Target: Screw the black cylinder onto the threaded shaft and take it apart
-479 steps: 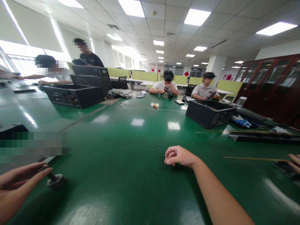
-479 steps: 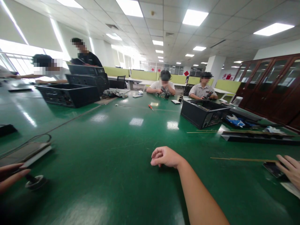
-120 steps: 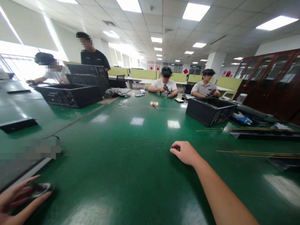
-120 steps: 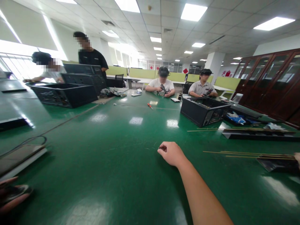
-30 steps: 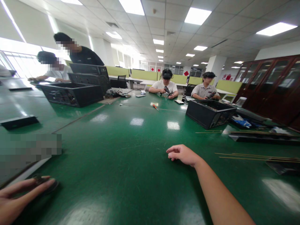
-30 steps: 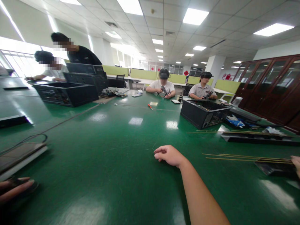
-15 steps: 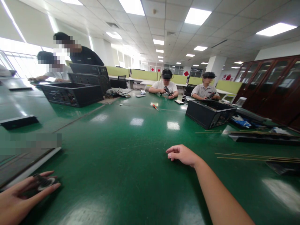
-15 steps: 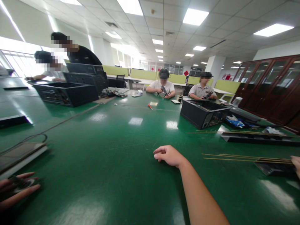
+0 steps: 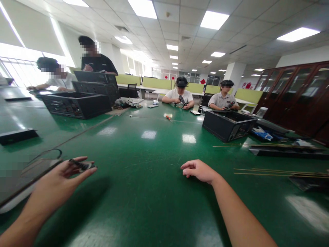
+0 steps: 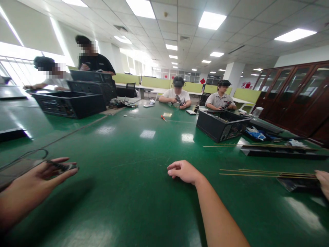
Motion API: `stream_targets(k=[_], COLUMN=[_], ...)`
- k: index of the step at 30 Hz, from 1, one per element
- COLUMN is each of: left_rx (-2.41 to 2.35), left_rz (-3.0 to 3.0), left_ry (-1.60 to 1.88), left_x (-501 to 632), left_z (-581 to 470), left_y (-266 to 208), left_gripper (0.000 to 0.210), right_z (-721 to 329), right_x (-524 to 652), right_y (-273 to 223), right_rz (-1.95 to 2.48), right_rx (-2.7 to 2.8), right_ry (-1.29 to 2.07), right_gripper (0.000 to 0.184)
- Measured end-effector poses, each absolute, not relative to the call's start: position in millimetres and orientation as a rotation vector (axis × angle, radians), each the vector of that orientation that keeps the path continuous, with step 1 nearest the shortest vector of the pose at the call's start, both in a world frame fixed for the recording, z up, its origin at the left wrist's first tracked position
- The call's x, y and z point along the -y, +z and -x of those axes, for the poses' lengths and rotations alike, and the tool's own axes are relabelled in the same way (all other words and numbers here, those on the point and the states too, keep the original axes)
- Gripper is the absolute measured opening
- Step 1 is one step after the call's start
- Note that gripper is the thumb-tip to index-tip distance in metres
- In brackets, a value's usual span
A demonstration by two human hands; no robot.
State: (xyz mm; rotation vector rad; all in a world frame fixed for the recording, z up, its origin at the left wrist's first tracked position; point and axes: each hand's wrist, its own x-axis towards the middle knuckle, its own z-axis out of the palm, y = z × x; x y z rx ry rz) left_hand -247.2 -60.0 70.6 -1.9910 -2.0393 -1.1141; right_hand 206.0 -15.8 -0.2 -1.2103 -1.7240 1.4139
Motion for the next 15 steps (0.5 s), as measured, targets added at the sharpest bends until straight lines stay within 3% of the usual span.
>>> stream_targets(k=[6,10,15], left_rx=[2.154,1.774,1.404], left_rz=[2.374,2.684,2.953], left_ry=[-1.142,-1.073,-0.945], left_x=[37.7,20.0,16.2], left_z=[165.1,104.8,52.5], left_y=[80.6,59.6,31.2], left_gripper=[0.054,0.040,0.037], right_z=[-207.5,-205.7,-194.9], right_x=[15.1,13.5,19.5], right_y=[-1.8,-4.7,0.4], right_rz=[1.206,1.172,1.141], right_rx=[1.706,1.661,1.725], right_ry=[1.425,1.421,1.141], right_gripper=[0.036,0.036,0.054])
